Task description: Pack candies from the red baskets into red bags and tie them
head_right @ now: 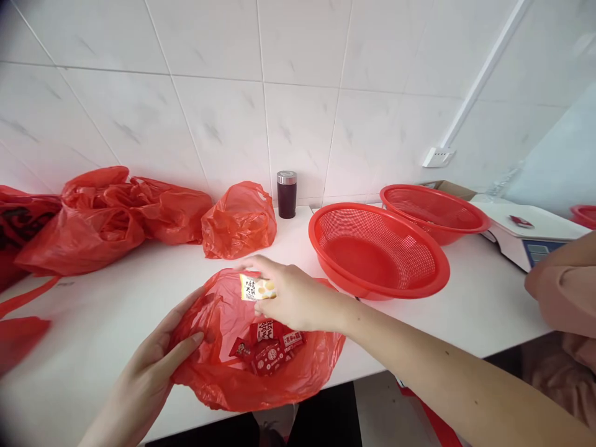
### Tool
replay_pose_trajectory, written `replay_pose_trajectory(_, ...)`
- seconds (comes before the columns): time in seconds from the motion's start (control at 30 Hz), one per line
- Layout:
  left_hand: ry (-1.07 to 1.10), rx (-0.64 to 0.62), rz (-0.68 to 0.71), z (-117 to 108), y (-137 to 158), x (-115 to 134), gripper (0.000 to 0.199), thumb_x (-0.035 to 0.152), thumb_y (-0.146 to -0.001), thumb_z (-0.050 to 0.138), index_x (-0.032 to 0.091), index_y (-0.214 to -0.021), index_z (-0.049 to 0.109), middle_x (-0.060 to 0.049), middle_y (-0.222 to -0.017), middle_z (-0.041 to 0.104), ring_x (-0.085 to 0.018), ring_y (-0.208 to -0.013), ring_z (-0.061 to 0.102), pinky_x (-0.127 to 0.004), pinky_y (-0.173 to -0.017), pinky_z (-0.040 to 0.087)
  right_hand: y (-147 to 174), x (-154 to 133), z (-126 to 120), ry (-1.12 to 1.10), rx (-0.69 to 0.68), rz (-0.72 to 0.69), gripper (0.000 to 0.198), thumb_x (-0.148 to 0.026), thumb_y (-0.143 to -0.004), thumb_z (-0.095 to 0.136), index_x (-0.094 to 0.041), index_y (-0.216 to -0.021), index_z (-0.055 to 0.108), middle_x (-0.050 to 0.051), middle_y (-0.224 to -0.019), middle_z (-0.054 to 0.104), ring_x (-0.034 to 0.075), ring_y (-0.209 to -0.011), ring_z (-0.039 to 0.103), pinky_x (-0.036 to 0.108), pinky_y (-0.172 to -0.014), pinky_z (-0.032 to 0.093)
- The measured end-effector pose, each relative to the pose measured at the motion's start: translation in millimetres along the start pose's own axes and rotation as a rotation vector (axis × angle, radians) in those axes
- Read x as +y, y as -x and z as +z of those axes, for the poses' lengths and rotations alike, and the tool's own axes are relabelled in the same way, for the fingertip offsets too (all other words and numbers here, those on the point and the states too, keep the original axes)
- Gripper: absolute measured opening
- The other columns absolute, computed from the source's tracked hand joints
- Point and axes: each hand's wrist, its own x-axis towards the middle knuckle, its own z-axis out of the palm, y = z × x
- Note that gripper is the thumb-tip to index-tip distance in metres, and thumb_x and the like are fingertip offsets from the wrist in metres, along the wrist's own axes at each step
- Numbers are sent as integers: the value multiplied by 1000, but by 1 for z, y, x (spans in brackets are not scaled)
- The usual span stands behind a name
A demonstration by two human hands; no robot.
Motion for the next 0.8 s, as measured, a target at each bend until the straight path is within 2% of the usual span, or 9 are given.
replay_pose_trajectory(0.1, 12, -4, -3, -3, -1, -4, 66, 39, -80, 66, 31, -141, 44, -8, -141, 54, -31, -122, 55, -31, -84, 57, -1, 2, -5, -340, 1, 19, 57, -14, -83, 64, -32, -133, 41, 2, -109, 55, 13, -82, 67, 31, -78, 56)
replay_pose_trajectory(0.2, 14, -12, 6, -5, -3, -6, 63, 39, -82, 64, 30, -141, 45, -7, -142, 52, -31, -126, 52, -31, -86, 56, 1, 5, -7, -484, 2, 15, 50, -17, -81, 69, -24, -126, 48, 3, -107, 59, 14, -85, 68, 30, -81, 58)
replay_pose_trajectory(0.37, -11, -3, -18, -7, -2, -10, 64, 40, -83, 61, 28, -143, 42, -9, -144, 50, -32, -122, 55, -32, -80, 57, 5, 9, -10, -570, -23, 38, 57, -17, -83, 69, -18, -133, 44, 5, -99, 67, 16, -87, 70, 27, -78, 59)
replay_pose_trajectory(0.57, -13, 2, -6, -8, -2, -12, 63, 40, -83, 62, 30, -142, 43, -8, -144, 50, -32, -125, 53, -33, -83, 56, 7, 4, -15, -605, -61, 10, 64, -21, -86, 67, -17, -142, 36, 13, -122, 61, 17, -88, 70, 27, -72, 59)
replay_pose_trajectory(0.7, -37, 10, -31, -8, -1, -11, 66, 42, -82, 63, 30, -143, 42, -9, -142, 52, -32, -116, 58, -34, -78, 58, 8, 5, -14, -598, -22, 7, 67, -20, -87, 66, -19, -145, 31, 14, -124, 60, 18, -88, 70, 28, -72, 59)
replay_pose_trajectory(0.8, -32, 12, -39, -8, 0, -11, 66, 42, -82, 62, 29, -143, 41, -9, -141, 53, -32, -115, 59, -35, -80, 57, 9, 7, -13, -602, -16, -10, 60, -19, -88, 64, -19, -141, 37, 13, -125, 60, 17, -88, 70, 27, -72, 59)
